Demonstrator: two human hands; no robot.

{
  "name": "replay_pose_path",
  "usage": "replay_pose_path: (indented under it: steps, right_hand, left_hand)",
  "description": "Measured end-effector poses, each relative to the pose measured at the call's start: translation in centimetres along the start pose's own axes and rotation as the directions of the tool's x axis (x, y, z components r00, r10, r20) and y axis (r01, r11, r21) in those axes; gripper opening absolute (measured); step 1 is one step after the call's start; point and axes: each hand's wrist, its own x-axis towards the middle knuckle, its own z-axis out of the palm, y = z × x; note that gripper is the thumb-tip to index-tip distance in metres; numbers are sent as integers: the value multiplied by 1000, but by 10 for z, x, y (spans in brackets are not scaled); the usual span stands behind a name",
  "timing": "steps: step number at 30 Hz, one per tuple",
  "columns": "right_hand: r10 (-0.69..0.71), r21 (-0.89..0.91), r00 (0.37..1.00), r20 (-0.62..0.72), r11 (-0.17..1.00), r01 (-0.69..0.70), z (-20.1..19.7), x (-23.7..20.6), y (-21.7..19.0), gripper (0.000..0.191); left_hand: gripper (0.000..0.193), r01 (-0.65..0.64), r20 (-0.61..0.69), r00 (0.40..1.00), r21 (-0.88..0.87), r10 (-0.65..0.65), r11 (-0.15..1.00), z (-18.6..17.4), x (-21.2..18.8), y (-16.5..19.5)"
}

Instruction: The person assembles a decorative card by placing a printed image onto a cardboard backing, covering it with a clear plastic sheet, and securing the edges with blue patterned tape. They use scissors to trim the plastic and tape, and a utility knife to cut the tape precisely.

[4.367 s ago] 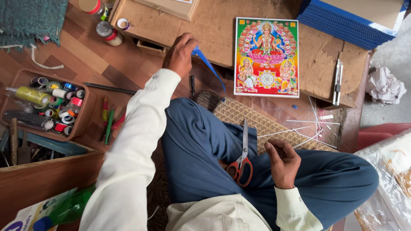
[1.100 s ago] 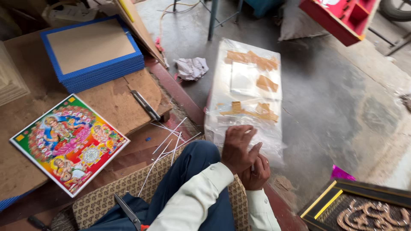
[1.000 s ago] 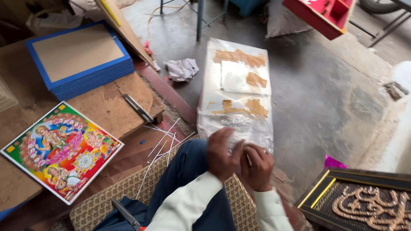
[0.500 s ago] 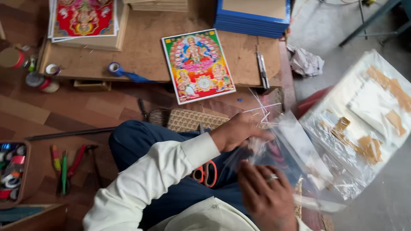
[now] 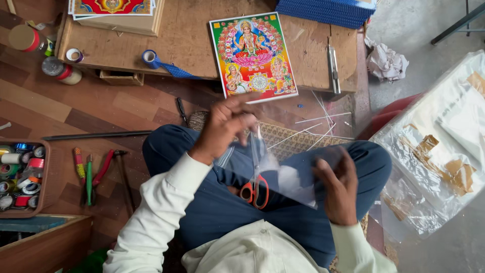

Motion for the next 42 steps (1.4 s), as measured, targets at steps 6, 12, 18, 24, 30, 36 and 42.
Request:
replay_pose_path:
  steps: [6, 12, 18, 24, 30, 36, 42]
  right_hand:
    - [12, 233, 970, 242, 970, -70, 27, 58, 12, 55]
    - [-98, 279, 973, 209, 960, 37, 66, 83, 16, 47]
    - [-46, 350, 964, 264, 935, -51, 87, 85, 41, 43]
    - [-22, 219, 973, 231, 975, -30, 75, 99, 40, 43]
    - [17, 142, 964, 264, 988, -56, 72, 130, 44, 47]
    - [47, -45, 925, 376, 998, -33, 69, 220, 29, 42]
    - [17, -170, 920, 392, 984, 55, 89, 295, 36, 41]
  left_hand:
    - [60, -19, -92, 996, -296, -8, 955, -19, 3, 15]
    - [82, -81, 36, 991, -593, 127, 801, 7, -32, -29]
    - [54, 67, -126, 982, -454, -139, 888, 12, -15, -93]
    - [48, 76, -175, 979, -160, -104, 984, 12, 0, -95]
    - [45, 70, -134, 978, -524, -163, 849, -1, 0, -91]
    - [49, -196, -569, 821, -204, 47, 959, -27, 26, -97]
    - [51, -8, -613, 756, 340, 228, 940, -74, 72, -106]
